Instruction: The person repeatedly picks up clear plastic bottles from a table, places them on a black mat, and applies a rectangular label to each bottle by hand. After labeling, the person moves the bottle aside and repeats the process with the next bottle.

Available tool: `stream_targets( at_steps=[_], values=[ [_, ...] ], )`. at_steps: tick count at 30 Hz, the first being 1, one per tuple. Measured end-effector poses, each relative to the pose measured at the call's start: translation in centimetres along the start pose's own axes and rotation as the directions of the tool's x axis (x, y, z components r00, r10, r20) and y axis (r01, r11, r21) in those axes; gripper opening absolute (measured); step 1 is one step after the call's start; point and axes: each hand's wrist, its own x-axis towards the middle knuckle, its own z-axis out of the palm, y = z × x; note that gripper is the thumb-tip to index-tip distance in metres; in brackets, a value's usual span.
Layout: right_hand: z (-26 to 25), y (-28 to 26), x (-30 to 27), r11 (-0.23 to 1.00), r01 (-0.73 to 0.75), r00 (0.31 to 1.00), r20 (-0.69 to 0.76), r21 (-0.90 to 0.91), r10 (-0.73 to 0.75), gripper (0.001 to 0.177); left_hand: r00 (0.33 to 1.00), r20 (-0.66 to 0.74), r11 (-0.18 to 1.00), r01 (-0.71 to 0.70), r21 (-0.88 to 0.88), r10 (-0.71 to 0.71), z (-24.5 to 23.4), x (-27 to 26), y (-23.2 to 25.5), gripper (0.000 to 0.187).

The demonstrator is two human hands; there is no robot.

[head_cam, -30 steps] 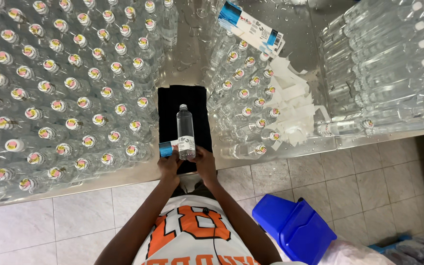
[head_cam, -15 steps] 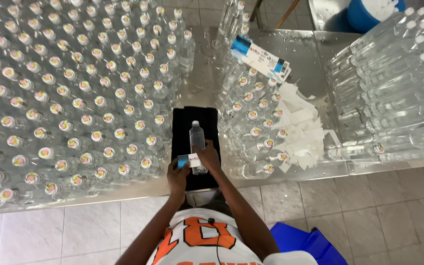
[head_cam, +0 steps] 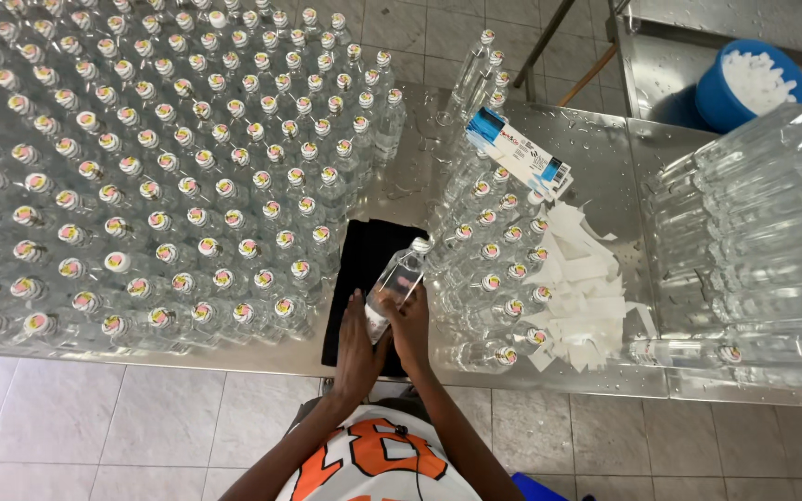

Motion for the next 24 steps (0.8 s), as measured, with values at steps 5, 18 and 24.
stream_targets(
  at_steps=[5,18,24],
  values=[
    [-2.6,1.4,0.2,0.972,0.131,0.971,0.174,0.196,-0.166,0.057,0.976,0.085,0.968,0.21,-0.14,-0.199,-0.9,0.7,0.2,0.088],
    [-0.2,2.6,12.9,0.967,0.224,0.966,0.158,-0.124,-0.203,0.083,0.935,0.18,0.921,0.338,-0.196,-0.305,-0.5,-0.3,-5.7,0.075],
    [4.2,4.8,31.2,0.832,0.441,0.866,-0.085,-0.337,-0.493,0.08,0.791,0.265,0.796,0.594,-0.119,-0.551,-4.6,-4.2,-7.3,0.025]
  ],
)
